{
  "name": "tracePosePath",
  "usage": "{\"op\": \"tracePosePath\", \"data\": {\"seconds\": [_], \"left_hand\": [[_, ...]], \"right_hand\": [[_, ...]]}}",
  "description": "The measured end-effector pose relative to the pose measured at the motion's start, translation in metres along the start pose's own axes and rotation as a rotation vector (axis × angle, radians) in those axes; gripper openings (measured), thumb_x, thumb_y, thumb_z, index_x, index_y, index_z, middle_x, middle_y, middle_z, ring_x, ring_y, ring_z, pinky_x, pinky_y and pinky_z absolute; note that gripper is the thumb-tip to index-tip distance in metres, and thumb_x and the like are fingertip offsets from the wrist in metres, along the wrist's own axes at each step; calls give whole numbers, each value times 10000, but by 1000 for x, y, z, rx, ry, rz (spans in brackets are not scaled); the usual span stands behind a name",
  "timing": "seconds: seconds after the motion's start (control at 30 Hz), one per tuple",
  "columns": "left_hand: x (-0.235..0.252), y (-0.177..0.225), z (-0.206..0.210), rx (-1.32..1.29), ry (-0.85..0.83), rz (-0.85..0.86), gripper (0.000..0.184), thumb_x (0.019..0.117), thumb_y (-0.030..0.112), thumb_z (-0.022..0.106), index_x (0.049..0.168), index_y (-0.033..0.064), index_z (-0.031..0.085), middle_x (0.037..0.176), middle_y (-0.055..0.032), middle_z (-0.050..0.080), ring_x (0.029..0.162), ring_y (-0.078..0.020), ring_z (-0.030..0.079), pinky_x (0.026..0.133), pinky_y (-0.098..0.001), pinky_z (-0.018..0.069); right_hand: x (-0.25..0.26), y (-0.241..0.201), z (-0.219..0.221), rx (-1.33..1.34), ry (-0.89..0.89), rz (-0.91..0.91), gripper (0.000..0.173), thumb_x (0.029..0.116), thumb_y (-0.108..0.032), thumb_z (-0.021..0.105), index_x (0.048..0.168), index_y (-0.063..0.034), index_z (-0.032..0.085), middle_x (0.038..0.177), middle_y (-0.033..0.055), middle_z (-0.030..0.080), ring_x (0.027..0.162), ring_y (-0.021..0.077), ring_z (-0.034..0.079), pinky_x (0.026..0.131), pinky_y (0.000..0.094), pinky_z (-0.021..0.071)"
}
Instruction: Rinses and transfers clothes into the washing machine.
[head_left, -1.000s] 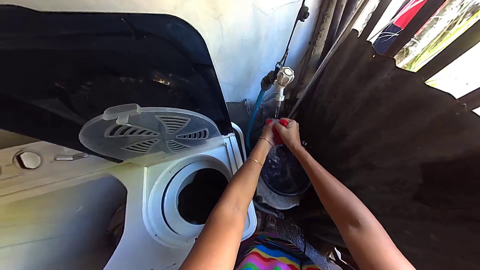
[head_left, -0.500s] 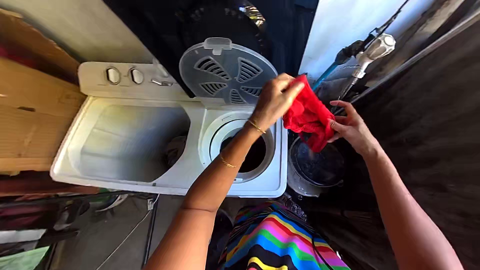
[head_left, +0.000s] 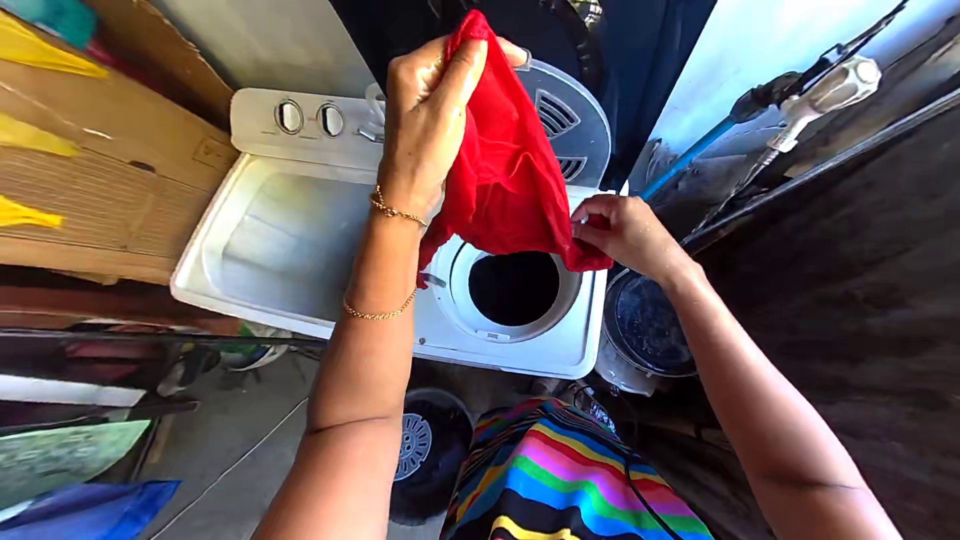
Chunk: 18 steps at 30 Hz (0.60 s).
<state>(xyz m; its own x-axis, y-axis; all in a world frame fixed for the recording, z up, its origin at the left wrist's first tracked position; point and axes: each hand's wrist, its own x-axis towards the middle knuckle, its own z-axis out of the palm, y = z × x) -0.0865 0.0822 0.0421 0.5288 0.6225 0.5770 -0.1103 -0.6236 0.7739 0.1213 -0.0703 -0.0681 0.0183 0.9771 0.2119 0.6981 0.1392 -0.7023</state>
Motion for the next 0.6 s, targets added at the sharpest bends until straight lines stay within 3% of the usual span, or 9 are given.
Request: {"op": "tracePosePath", "data": {"seconds": [0.1,0.17,0.23,0.27,0.33,0.43,0.5,0.53,0.6], "left_hand": [[-6,3,-21,-256,70,-165,408,1125,179,296,1208,37,669,1168,-43,730,1105,-153,685,986,-365,566],[-9,-6,-29,-373,146,-267,432,1144,256,250,1254,69,624,1185,-30,709,1123,-149,673,996,-373,566],[-8,-23,-29,-382,74,-285,474,1142,253,228,1308,56,626,1223,-32,710,1128,-143,675,990,-360,566],[-8,-28,-27,-379,45,-287,477,1140,240,230,1307,46,632,1220,-37,714,1119,-143,679,980,-353,570],[-9,-30,-24,-408,12,-287,481,1139,227,220,1302,40,632,1225,-42,713,1123,-142,677,986,-343,563],[-23,-32,-29,-443,-39,-273,510,1133,232,180,1307,54,625,1240,-30,708,1145,-129,666,1010,-336,549],[-42,-45,-36,-357,-118,-308,480,1117,227,224,1285,69,646,1240,-10,713,1144,-120,667,1011,-339,549],[-56,-57,-39,-300,-184,-359,440,1100,207,278,1270,68,660,1237,-14,716,1141,-126,671,1007,-346,553],[-87,-85,-45,-103,-487,-518,358,1023,98,425,1280,41,668,1276,-55,697,1158,-147,656,1013,-359,538]], "right_hand": [[12,11,20,249,19,38,491,983,-372,673,1354,-66,574,786,35,627,653,134,583,646,366,534],[13,19,39,401,-73,127,621,958,-354,713,1465,-69,493,931,98,692,794,162,668,782,391,587],[15,28,59,348,-167,193,547,955,-278,729,1423,-44,572,1119,193,717,986,283,707,935,522,567],[16,32,69,292,-175,207,427,979,-250,694,1342,-31,636,1096,203,717,972,311,700,922,559,549],[14,34,84,258,-99,229,270,1022,-210,606,1198,-24,690,916,164,697,810,278,664,800,526,547],[-3,19,97,361,31,240,200,1065,-169,547,1158,-11,628,756,120,591,625,199,539,611,399,485],[-10,22,106,354,-25,254,212,1070,-133,529,1196,21,602,892,184,649,758,257,622,720,444,533],[-11,30,110,316,-110,284,250,1070,-120,522,1248,35,605,1035,229,686,914,318,681,848,500,559],[-12,46,119,168,-297,377,313,1060,-100,529,1340,12,611,1254,251,670,1165,386,660,1025,568,507]]}}
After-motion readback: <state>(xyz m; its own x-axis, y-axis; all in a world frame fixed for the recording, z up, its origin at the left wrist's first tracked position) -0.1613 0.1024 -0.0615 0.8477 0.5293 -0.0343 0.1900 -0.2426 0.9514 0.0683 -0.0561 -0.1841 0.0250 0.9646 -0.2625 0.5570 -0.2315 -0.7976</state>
